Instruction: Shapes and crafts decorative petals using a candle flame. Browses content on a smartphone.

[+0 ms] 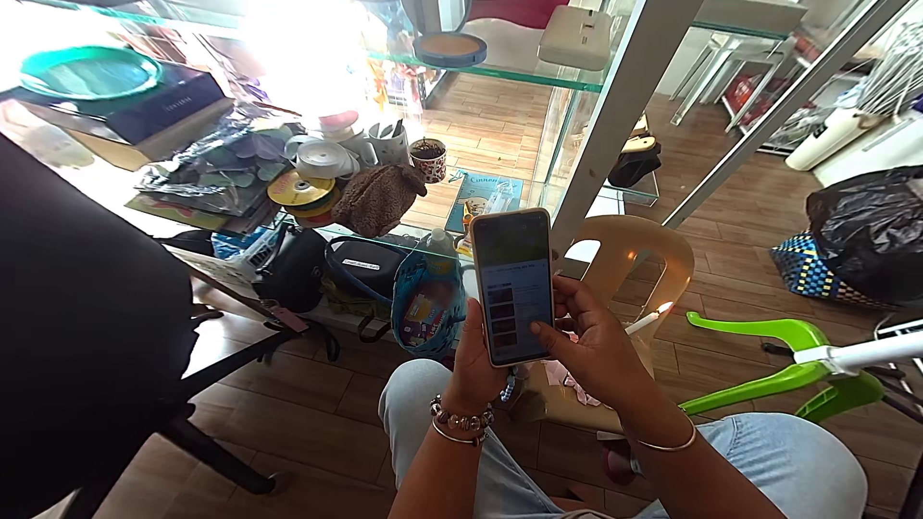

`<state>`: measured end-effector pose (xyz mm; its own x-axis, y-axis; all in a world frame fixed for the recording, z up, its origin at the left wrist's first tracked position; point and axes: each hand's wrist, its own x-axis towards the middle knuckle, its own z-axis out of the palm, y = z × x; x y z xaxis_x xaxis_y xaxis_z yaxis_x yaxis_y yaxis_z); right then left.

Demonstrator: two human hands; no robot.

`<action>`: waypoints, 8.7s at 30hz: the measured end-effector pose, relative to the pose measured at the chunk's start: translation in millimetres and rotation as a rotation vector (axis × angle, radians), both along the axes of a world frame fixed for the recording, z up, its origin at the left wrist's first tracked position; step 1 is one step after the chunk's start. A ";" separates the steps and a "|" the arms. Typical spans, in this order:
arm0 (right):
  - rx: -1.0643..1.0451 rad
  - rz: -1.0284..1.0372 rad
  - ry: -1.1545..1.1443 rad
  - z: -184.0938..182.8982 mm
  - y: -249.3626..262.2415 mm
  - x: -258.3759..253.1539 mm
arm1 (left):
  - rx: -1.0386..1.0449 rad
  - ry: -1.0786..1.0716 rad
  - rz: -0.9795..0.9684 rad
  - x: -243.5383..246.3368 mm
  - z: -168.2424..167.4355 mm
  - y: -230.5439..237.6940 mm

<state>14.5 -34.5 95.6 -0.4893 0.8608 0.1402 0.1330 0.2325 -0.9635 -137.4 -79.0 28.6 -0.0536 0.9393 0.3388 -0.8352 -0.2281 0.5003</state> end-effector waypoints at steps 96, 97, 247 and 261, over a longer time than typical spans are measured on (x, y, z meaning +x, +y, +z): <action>-0.203 0.264 0.105 -3.1 -4.3 0.6 | 0.028 0.004 -0.001 -2.6 2.8 -18.9; -0.208 0.257 0.105 -3.0 -4.1 -0.2 | 0.031 0.002 -0.003 -2.9 2.6 -18.3; -0.218 0.219 0.144 -2.3 -3.5 2.0 | 0.047 -0.018 -0.052 1.3 1.1 -11.6; -0.239 0.213 0.144 -1.3 -4.5 2.5 | 0.028 0.004 -0.032 2.0 1.4 -12.4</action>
